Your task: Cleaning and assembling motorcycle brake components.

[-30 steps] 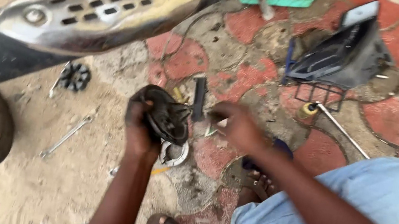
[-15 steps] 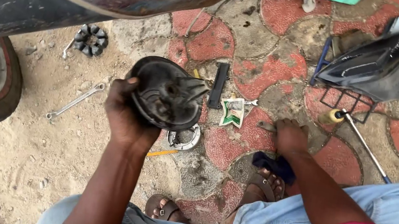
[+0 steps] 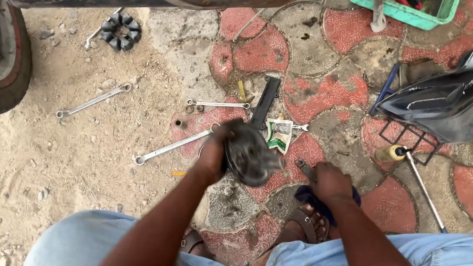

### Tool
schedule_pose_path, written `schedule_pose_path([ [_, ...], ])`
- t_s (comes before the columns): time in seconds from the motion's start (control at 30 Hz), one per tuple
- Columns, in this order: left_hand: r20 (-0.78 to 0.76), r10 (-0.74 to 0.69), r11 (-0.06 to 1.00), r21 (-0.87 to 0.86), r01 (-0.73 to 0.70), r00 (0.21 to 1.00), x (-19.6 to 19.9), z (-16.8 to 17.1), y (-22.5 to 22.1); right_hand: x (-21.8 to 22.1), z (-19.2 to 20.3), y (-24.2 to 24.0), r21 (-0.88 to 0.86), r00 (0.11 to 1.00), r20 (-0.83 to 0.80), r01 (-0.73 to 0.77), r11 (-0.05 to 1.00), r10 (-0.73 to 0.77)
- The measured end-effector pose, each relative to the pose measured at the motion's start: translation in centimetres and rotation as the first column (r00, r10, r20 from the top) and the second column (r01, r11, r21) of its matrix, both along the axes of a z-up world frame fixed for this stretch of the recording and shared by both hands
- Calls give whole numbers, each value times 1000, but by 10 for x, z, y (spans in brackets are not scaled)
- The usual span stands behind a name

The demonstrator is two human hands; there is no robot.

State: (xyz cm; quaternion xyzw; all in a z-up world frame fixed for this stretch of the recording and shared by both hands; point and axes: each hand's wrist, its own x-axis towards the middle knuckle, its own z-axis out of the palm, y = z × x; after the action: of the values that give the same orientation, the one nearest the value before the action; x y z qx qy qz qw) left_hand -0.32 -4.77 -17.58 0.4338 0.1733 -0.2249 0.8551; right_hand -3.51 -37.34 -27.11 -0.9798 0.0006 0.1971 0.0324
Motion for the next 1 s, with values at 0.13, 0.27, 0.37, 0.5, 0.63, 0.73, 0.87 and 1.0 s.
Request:
schedule_pose_path([
  [0.13,-61,102,991,-86,-107,993,-25,-112,-35,6,34,10,-112,993,-111,-46,993,34],
  [0.27,-70,247,964,-87,-253,967,-50,-167,-53,15,31,-3,40,979,-114,172,984,-167],
  [0.37,-68,196,980,-25,-198,978,-47,-195,-53,23,-9,-38,160,988,40,143,977,-151],
  [0.5,-19,58,991,119,-55,998,-43,-210,-44,35,-37,-64,271,972,-111,229,935,-206],
  [0.63,-42,-25,905,422,41,999,-45,-225,-38,39,17,-39,559,649,-614,760,332,-450],
  [0.73,-47,-103,734,670,108,994,-45,-210,-41,46,53,-25,538,540,-648,824,179,-537],
  [0.87,-54,-198,536,830,154,979,-38,-149,-42,43,17,-38,478,470,-733,870,118,-492],
  [1.0,15,-186,436,897,69,982,-12,-109,-46,43,-1,-34,363,331,-845,932,3,-420],
])
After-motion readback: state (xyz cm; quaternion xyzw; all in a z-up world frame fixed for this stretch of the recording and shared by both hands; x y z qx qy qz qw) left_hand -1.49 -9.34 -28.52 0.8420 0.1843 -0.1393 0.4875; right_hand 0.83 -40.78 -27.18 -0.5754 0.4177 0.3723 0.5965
